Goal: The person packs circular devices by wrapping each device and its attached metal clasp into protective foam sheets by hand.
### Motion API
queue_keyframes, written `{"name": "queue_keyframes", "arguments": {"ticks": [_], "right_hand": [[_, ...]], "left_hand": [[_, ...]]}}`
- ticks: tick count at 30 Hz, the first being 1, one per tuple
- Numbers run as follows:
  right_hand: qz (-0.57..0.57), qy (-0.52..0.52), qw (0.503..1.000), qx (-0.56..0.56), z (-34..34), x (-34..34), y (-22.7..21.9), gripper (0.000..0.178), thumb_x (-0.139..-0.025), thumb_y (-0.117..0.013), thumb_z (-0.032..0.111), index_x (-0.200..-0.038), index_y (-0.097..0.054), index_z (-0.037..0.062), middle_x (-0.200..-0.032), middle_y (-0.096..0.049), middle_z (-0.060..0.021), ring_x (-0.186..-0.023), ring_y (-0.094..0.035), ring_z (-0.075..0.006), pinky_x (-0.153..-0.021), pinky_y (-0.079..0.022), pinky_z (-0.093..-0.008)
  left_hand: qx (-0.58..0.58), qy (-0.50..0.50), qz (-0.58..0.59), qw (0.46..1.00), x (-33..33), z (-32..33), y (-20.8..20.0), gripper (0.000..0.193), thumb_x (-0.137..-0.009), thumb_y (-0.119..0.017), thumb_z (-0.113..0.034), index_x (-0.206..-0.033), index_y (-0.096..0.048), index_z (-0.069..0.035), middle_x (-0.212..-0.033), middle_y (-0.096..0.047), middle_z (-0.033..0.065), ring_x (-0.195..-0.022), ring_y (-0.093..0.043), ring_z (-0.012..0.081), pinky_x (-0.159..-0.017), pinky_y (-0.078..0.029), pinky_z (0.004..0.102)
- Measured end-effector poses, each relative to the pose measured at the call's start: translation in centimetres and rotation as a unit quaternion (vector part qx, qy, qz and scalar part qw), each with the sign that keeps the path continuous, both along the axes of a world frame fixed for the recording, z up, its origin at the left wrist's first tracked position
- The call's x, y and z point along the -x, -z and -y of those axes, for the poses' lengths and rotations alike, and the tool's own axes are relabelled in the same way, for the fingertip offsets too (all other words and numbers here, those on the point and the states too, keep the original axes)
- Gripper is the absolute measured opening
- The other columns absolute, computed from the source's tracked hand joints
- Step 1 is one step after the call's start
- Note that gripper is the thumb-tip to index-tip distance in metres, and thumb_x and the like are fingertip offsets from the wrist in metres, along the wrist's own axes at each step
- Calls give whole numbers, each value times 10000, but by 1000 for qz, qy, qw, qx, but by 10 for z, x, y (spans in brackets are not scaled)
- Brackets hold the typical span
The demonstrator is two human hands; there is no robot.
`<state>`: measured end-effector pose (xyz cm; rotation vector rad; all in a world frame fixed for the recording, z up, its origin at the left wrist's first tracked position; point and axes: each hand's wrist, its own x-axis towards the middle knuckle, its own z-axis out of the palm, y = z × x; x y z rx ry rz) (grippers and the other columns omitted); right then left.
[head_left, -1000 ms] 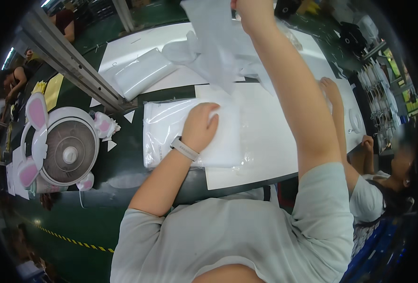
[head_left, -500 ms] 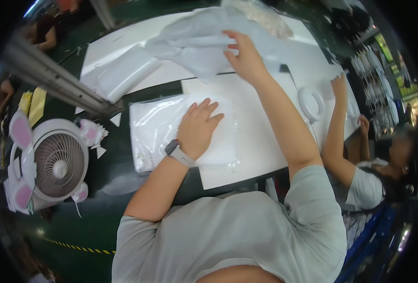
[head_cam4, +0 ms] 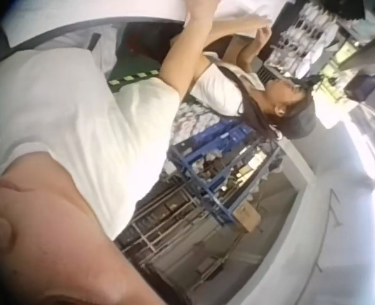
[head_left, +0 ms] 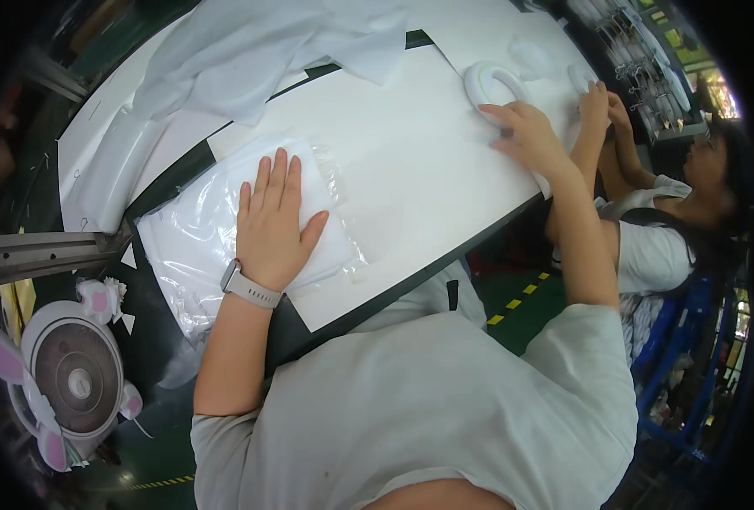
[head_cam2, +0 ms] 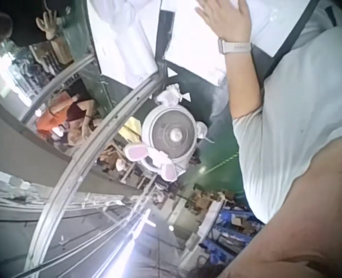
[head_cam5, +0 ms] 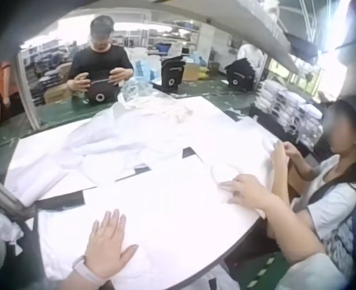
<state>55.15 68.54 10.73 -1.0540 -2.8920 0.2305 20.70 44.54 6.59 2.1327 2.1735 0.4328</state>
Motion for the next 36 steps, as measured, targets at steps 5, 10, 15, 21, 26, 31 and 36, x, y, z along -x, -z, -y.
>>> {"name": "queue_keyframes", "arguments": {"ticks": [5, 10, 15, 21, 26, 31, 36], "right_hand": [[18, 15, 1000, -20, 25, 24, 18, 560, -808, -669, 134, -1332, -484, 200, -1066, -583, -164, -901, -575, -329, -808, -467, -391], [-399, 101, 895, 173, 72, 60, -10, 454, -957, -531, 201, -1379, -406, 90, -989, -552, -80, -794, -538, -199, -775, -465, -331], [-666, 5, 461, 586, 109, 102, 3, 599, -999, -390, 462, -1478, -267, 125, -991, -454, -28, -772, -414, -98, -697, -382, -246], [-672, 74, 357, 645, 126, 152, 25, 526, -1018, -340, 443, -1439, -316, 128, -957, -443, -32, -752, -409, -123, -694, -389, -270], [-629, 96, 313, 705, 140, 150, 28, 487, -1025, -332, 424, -1408, -351, 123, -926, -442, -31, -736, -400, -128, -682, -384, -276], [-623, 107, 300, 714, 141, 163, 21, 520, -1014, -355, 448, -1425, -336, 129, -922, -448, -28, -731, -408, -113, -670, -378, -265], [-560, 43, 285, 776, 141, 168, 35, 542, -1006, -368, 471, -1429, -332, 134, -933, -457, -27, -732, -415, -110, -669, -379, -266]], "left_hand": [[-13, -1, 19, 1000, 0, 3, -1, 711, -861, -608, -358, -1429, -351, -16, -1512, -311, 159, -1400, -280, 338, -1110, -243, 510], [-15, -13, -4, 1000, -2, 1, -1, 650, -882, -576, -309, -1424, -362, -21, -1506, -326, 150, -1391, -305, 319, -1105, -258, 506], [-34, -16, 5, 999, 0, 2, 4, 525, -919, -503, -195, -1409, -399, -39, -1489, -364, 129, -1380, -334, 304, -1099, -278, 503], [-42, 4, 136, 990, 8, 2, 0, 477, -955, -442, -186, -1405, -407, -35, -1487, -363, 152, -1386, -317, 338, -1109, -251, 515], [-69, -4, 180, 981, 11, 4, -1, 468, -978, -402, -209, -1413, -394, -36, -1476, -371, 176, -1379, -319, 363, -1109, -247, 521], [-94, 44, 219, 970, 4, 7, -26, 450, -977, -420, -200, -1399, -421, -44, -1413, -453, 186, -1315, -416, 363, -1094, -296, 485], [-59, 40, 343, 936, 17, 4, -65, 398, -912, -569, -158, -1293, -549, -45, -1208, -618, 167, -1113, -591, 299, -1013, -413, 352]]}}
